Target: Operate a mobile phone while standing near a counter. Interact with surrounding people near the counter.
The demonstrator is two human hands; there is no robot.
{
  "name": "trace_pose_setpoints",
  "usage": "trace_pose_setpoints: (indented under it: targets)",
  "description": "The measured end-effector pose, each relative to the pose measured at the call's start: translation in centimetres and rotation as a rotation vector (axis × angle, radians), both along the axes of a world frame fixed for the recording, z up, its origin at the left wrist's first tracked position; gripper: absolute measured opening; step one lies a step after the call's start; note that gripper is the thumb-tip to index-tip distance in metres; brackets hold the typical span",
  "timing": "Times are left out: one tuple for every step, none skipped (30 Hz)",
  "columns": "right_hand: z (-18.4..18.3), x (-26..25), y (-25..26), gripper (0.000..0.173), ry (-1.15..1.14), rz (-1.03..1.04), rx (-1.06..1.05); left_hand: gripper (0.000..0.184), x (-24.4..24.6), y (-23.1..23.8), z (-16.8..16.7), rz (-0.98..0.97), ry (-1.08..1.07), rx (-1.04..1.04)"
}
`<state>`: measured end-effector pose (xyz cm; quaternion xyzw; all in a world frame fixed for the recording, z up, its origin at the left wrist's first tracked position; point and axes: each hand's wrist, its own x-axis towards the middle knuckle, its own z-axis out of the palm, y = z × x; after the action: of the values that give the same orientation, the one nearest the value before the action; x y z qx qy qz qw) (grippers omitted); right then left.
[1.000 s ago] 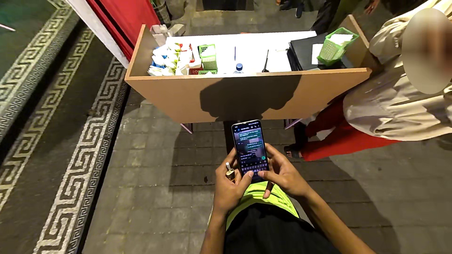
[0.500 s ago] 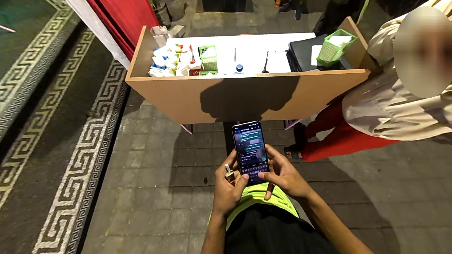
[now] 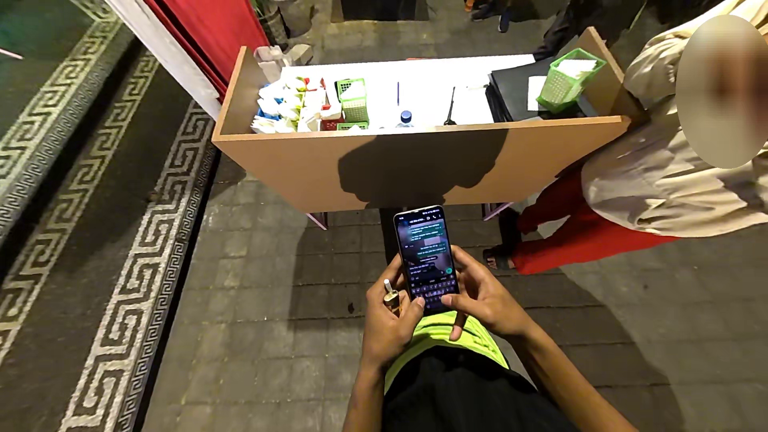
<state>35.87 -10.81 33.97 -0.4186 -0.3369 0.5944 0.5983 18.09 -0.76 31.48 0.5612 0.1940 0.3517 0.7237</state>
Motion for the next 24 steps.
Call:
trace_pose_setpoints:
  targets:
    - [-0.04,0.07,0.02,0.071,0.010,0.010,0.004,0.072,-0.07,0.09,-0.11,-0.007,-0.006,0.003]
    - [-0.10,0.16,0.02,0.071,0.021,0.024,0.010,0.072,-0.12,0.14,-0.23,-0.009,-0.012,0.004]
    - [-0.15,0.27,0.00,0.071,0.034,0.038,0.017,0.071,-0.17,0.16,-0.32,-0.011,-0.019,0.002]
    - [-0.18,0.37,-0.02,0.072,0.045,0.050,0.026,0.071,-0.18,0.18,-0.33,-0.009,-0.023,-0.001]
    - [-0.18,0.44,-0.02,0.072,0.050,0.058,0.030,0.070,-0.18,0.17,-0.30,-0.008,-0.024,-0.006]
    - [-0.14,0.45,-0.03,0.072,0.048,0.060,0.030,0.070,-0.19,0.15,-0.25,-0.006,-0.022,-0.010]
    - [-0.09,0.43,-0.01,0.072,0.041,0.058,0.025,0.070,-0.20,0.15,-0.22,-0.006,-0.022,-0.011]
    - [-0.02,0.40,0.02,0.072,0.033,0.053,0.019,0.070,-0.21,0.16,-0.24,-0.011,-0.028,-0.011]
    - [0.03,0.36,0.05,0.072,0.024,0.045,0.010,0.070,-0.23,0.19,-0.32,-0.019,-0.036,-0.009]
    - [0.07,0.29,0.08,0.072,0.014,0.033,-0.001,0.071,-0.25,0.20,-0.44,-0.024,-0.040,-0.004]
    - [0.04,0.19,0.11,0.071,0.007,0.018,-0.013,0.072,-0.28,0.18,-0.56,-0.023,-0.039,-0.002]
    - [-0.01,0.08,0.19,0.070,-0.001,0.003,-0.025,0.072,-0.31,0.19,-0.64,-0.026,-0.037,-0.001]
    - [-0.08,-0.05,0.29,0.068,-0.008,-0.014,-0.038,0.073,-0.33,0.21,-0.70,-0.029,-0.035,0.000]
    - [-0.12,-0.19,0.35,0.067,-0.014,-0.031,-0.051,0.073,-0.37,0.22,-0.75,-0.037,-0.035,-0.002]
    - [-0.15,-0.26,0.39,0.068,-0.017,-0.039,-0.057,0.073,-0.37,0.26,-0.75,-0.041,-0.032,-0.002]
    - [-0.15,-0.25,0.40,0.070,-0.014,-0.036,-0.053,0.073,-0.37,0.32,-0.74,-0.041,-0.028,-0.002]
    - [-0.17,-0.21,0.40,0.073,-0.006,-0.026,-0.041,0.073,-0.38,0.37,-0.73,-0.036,-0.022,-0.001]
    - [-0.17,-0.15,0.39,0.077,-0.001,-0.012,-0.029,0.073,-0.40,0.42,-0.71,-0.031,-0.015,0.003]
    - [-0.12,-0.13,0.41,0.080,0.000,-0.002,-0.020,0.073,-0.41,0.49,-0.70,-0.028,-0.013,0.005]
    - [-0.07,-0.13,0.46,0.083,-0.005,0.003,-0.018,0.073,-0.42,0.55,-0.69,-0.027,-0.011,0.005]
    - [-0.05,-0.13,0.51,0.084,-0.013,0.004,-0.020,0.073,-0.44,0.61,-0.71,-0.028,-0.010,0.007]
    - [-0.07,-0.11,0.57,0.085,-0.019,0.004,-0.021,0.073,-0.46,0.67,-0.75,-0.032,-0.012,0.005]
    - [-0.14,-0.07,0.62,0.085,-0.018,0.005,-0.016,0.073,-0.47,0.74,-0.78,-0.037,-0.018,0.002]
    - [-0.22,-0.03,0.66,0.084,-0.011,0.010,-0.008,0.074,-0.46,0.79,-0.78,-0.038,-0.023,0.001]
